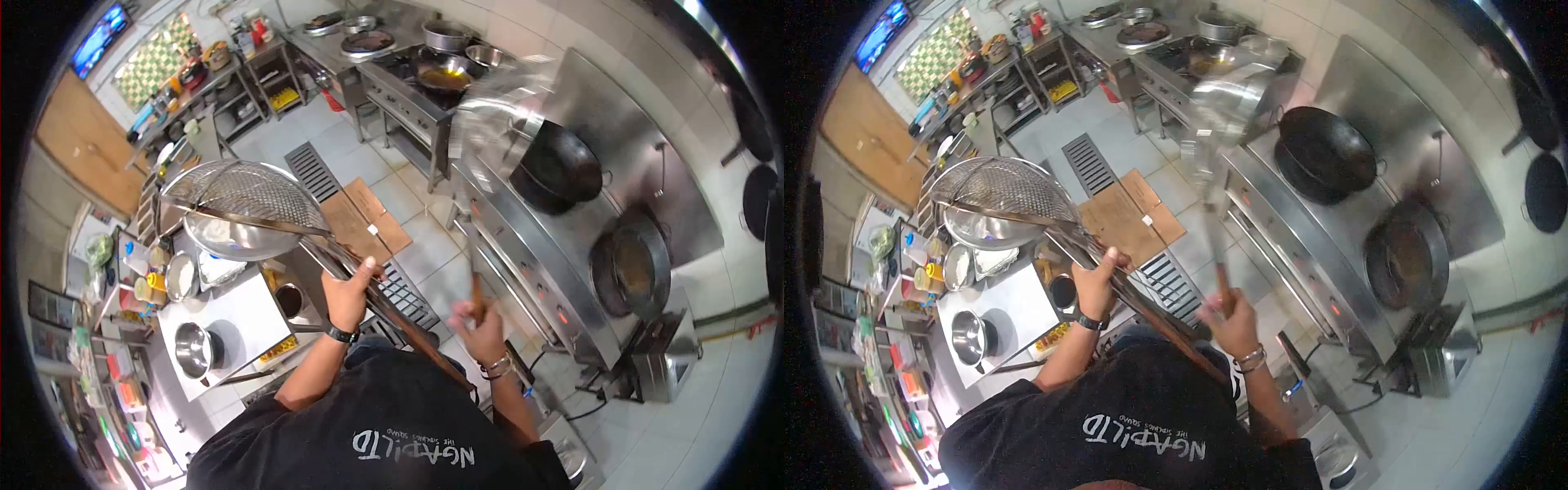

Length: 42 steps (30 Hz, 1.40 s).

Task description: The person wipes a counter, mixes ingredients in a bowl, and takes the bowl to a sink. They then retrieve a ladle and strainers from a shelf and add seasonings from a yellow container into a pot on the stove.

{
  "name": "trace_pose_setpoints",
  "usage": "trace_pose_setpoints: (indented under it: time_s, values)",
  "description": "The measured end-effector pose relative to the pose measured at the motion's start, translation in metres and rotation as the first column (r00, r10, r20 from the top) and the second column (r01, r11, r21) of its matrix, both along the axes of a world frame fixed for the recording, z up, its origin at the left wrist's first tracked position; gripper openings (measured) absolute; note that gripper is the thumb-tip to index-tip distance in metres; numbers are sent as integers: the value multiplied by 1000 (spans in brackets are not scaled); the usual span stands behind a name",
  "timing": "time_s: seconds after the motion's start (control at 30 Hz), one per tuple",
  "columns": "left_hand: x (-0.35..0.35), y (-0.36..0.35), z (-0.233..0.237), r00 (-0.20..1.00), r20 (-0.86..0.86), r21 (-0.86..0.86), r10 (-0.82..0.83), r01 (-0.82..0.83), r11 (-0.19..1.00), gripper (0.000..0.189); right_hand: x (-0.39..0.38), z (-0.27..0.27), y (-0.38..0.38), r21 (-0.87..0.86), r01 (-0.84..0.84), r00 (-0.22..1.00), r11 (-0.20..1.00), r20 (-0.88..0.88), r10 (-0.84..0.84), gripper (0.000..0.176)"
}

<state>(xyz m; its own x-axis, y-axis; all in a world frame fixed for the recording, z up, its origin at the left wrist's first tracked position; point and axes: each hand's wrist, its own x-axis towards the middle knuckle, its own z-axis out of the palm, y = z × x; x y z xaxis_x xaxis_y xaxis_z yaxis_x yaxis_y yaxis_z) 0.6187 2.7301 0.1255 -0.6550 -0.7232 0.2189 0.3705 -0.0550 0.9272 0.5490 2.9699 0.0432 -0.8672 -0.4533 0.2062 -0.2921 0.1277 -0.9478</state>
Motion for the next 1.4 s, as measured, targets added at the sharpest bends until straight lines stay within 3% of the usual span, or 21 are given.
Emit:
trace_pose_setpoints:
  time_s: [0.03,0.07,0.13,0.2,0.23,0.27,0.33,0.4,0.47,0.57,0.6,0.67,0.73,0.8,0.9,1.0,1.07,1.13,1.17,1.33,1.4]
  values:
    - [-12,2,-3,1000,14,0,-16,16,1000,24,-22,47,-22,224,-364,931,904,50,362,57]
    - [-18,4,-5,998,20,1,-55,55,998,25,-31,44,-32,224,-383,923,896,62,379,57]
    - [-28,-2,-7,999,20,-38,-35,36,999,29,-53,38,-52,-83,-642,719,762,280,636,65]
    - [-36,-9,-7,999,28,-21,45,-44,999,31,-72,43,-62,-15,-704,684,710,254,683,59]
    - [-38,-18,-10,998,57,50,32,-34,998,46,-75,44,-72,-110,-664,710,740,221,669,58]
    - [-42,-26,-10,996,53,-73,72,-68,995,35,-79,46,-84,-209,-621,731,755,194,655,57]
    - [-52,-36,0,996,28,-21,81,-80,997,36,-96,57,-103,-105,-677,718,728,120,686,50]
    - [-69,-53,-1,997,-19,25,79,-78,997,40,-109,58,-124,-169,-535,746,828,366,557,45]
    - [-85,-77,-8,998,34,34,52,-53,998,45,-123,52,-146,-181,-492,790,852,318,524,41]
    - [-117,-108,-4,994,45,33,100,-102,994,46,-153,59,-183,9,-430,877,903,240,416,37]
    - [-129,-121,-1,995,37,34,97,-99,995,46,-161,64,-197,112,-415,906,903,142,398,34]
    - [-151,-149,1,949,155,-200,275,-242,949,47,-177,77,-226,310,-350,920,884,-63,387,27]
    - [-170,-177,2,946,158,-202,282,-249,947,46,-195,87,-253,287,-364,911,886,-88,403,26]
    - [-187,-203,8,956,148,-73,253,-244,967,49,-207,94,-281,158,-388,914,908,-65,401,27]
    - [-208,-233,17,957,96,-137,273,-259,956,51,-226,97,-308,116,-428,904,896,43,426,27]
    - [-229,-252,18,926,219,-190,307,-268,944,54,-254,83,-319,213,-445,887,870,-33,461,40]
    - [-248,-260,41,941,198,-149,274,-247,957,57,-270,79,-322,252,-443,885,860,-30,465,45]
    - [-272,-270,46,922,193,-290,335,-272,917,60,-283,86,-326,57,-479,877,876,-21,481,49]
    - [-286,-278,42,908,273,-306,318,-231,923,63,-288,77,-324,-27,-458,880,889,129,457,53]
    - [-328,-288,58,926,320,-276,201,-112,955,69,-312,88,-334,23,-350,936,937,39,349,43]
    - [-340,-292,64,890,380,-350,252,-114,930,71,-326,87,-339,-67,-317,937,946,133,324,34]
